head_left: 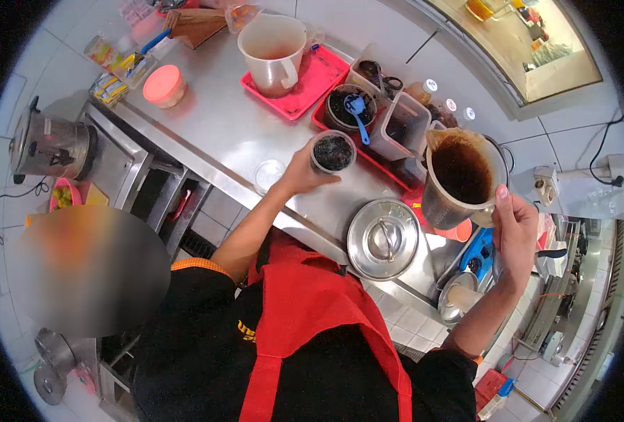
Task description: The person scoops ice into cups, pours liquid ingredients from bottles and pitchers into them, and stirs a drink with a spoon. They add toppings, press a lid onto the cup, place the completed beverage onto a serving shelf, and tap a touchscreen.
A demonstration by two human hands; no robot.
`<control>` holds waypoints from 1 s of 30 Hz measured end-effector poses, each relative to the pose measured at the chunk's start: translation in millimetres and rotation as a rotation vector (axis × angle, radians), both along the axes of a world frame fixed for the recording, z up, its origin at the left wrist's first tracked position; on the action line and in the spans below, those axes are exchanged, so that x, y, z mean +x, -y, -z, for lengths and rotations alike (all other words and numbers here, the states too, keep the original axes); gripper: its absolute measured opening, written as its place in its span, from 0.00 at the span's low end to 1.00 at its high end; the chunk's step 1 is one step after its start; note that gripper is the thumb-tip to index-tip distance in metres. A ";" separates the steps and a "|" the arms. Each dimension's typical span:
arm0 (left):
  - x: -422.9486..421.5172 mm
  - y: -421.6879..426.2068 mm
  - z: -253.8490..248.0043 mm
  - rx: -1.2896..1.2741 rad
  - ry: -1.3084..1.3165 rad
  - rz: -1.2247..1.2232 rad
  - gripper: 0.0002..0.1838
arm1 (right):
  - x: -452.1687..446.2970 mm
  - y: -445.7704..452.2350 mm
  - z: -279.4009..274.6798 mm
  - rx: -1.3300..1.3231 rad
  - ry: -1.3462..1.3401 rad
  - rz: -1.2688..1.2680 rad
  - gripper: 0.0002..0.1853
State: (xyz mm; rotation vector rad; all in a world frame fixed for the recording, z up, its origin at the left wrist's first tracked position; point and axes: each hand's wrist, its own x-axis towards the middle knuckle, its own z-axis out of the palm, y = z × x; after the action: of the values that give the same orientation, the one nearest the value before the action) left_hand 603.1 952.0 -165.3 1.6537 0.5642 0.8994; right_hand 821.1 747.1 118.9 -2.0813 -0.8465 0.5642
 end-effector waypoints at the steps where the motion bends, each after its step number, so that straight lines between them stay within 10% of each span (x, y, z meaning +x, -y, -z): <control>1: -0.8 -0.5 0.8 -0.031 -0.098 0.045 0.47 | 0.7 5.7 2.8 0.008 -0.003 -0.004 0.25; 19: 26.5 35.7 55.2 0.287 -0.057 -0.555 0.64 | -4.5 101.1 41.8 0.041 -0.100 0.007 0.26; 24: 24.2 39.2 73.4 0.278 0.106 -0.539 0.45 | -9.6 86.8 46.1 0.149 -0.185 -0.062 0.26; 30: 17.4 52.2 58.8 0.218 -0.072 -0.661 0.47 | -17.6 61.3 45.4 0.152 -0.233 -0.115 0.25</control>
State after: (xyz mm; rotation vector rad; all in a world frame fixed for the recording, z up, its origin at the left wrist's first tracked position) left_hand 620.5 899.7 -224.1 1.7205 1.1330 1.4180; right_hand 803.5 685.7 73.5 -1.7979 -0.8489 0.7641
